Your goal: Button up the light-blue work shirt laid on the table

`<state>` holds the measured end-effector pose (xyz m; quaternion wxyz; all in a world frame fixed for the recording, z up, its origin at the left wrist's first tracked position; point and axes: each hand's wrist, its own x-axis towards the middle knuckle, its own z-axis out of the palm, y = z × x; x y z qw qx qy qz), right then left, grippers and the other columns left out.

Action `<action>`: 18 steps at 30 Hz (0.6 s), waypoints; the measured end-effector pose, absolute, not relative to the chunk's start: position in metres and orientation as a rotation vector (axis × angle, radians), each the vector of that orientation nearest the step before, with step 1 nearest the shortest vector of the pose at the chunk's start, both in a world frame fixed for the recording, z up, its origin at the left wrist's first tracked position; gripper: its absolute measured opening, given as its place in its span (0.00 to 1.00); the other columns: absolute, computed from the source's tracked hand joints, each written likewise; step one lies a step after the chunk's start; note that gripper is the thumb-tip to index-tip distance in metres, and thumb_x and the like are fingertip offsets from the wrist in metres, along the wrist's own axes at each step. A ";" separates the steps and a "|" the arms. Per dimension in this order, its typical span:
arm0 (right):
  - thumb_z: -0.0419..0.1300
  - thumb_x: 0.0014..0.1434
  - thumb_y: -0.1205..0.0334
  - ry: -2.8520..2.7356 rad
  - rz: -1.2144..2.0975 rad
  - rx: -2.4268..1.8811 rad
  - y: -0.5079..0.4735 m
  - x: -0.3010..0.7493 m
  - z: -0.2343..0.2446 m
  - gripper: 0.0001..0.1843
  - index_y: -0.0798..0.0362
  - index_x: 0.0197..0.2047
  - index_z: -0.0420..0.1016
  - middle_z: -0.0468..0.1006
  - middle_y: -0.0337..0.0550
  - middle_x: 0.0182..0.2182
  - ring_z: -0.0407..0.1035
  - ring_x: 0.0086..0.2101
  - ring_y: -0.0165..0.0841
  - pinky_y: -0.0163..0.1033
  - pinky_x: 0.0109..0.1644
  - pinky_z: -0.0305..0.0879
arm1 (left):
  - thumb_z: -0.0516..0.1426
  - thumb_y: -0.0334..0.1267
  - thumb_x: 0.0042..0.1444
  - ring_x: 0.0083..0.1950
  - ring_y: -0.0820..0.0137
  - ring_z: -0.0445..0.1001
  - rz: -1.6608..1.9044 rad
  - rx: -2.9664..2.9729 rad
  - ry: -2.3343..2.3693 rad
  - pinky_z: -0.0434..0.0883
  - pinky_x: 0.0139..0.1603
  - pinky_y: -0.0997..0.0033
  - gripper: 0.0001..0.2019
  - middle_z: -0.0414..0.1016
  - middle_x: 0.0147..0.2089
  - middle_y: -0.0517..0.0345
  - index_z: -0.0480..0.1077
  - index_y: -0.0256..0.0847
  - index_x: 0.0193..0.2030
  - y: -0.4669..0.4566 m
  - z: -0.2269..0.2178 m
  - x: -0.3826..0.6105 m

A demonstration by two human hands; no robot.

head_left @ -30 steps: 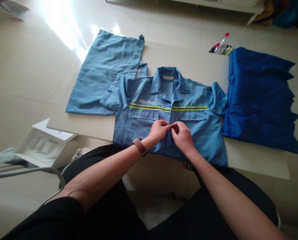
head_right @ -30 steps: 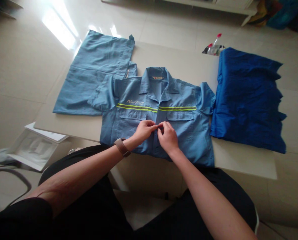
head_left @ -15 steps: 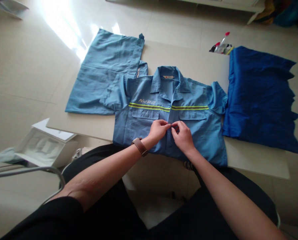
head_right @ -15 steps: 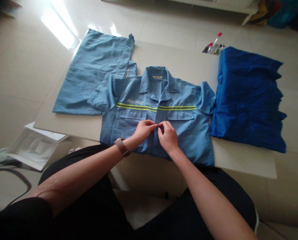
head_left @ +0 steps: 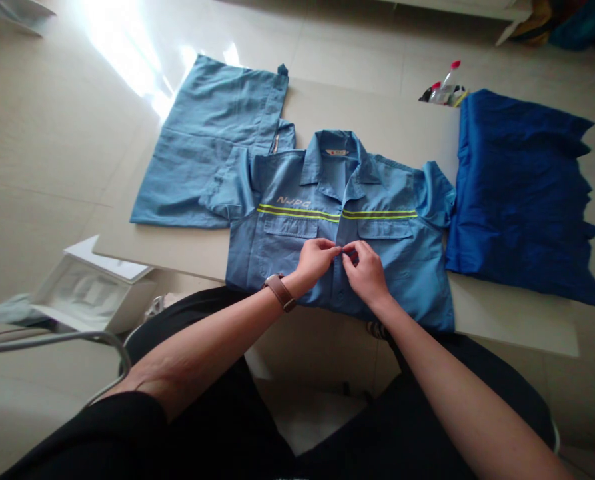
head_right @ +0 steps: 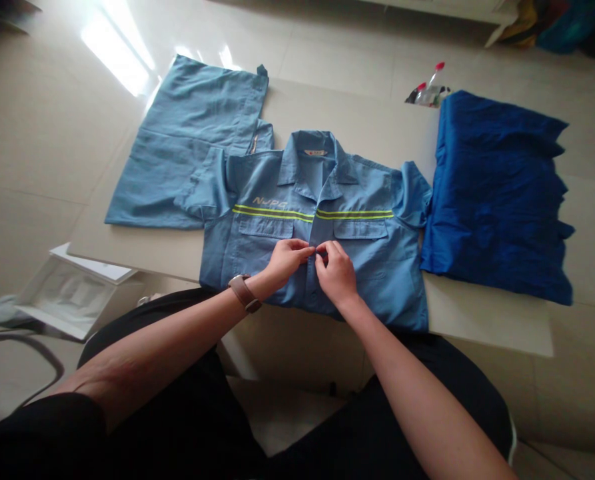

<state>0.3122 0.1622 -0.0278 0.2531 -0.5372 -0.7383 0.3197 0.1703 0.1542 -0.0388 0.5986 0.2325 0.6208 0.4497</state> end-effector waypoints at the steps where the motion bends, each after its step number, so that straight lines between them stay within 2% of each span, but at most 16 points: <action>1: 0.56 0.62 0.63 -2.006 0.869 -1.460 0.162 0.312 -0.028 0.03 0.48 0.37 0.70 0.75 0.44 0.37 0.71 0.34 0.37 0.44 0.41 0.68 | 0.65 0.29 0.52 0.28 0.74 0.70 1.044 0.535 1.438 0.66 0.33 0.74 0.04 0.75 0.26 0.59 0.75 0.35 0.29 0.154 -0.038 0.170; 11: 0.56 0.63 0.63 -2.010 0.869 -1.455 0.163 0.312 -0.027 0.03 0.48 0.36 0.70 0.75 0.44 0.36 0.71 0.34 0.37 0.43 0.42 0.68 | 0.65 0.27 0.51 0.27 0.76 0.69 1.059 0.446 1.434 0.65 0.32 0.75 0.05 0.73 0.25 0.61 0.74 0.35 0.28 0.155 -0.033 0.172; 18: 0.56 0.62 0.64 -2.014 0.859 -1.443 0.163 0.312 -0.027 0.03 0.48 0.37 0.71 0.75 0.44 0.36 0.71 0.34 0.37 0.44 0.42 0.68 | 0.67 0.29 0.48 0.27 0.76 0.69 1.076 0.425 1.431 0.66 0.33 0.75 0.05 0.73 0.26 0.61 0.74 0.36 0.28 0.154 -0.034 0.172</action>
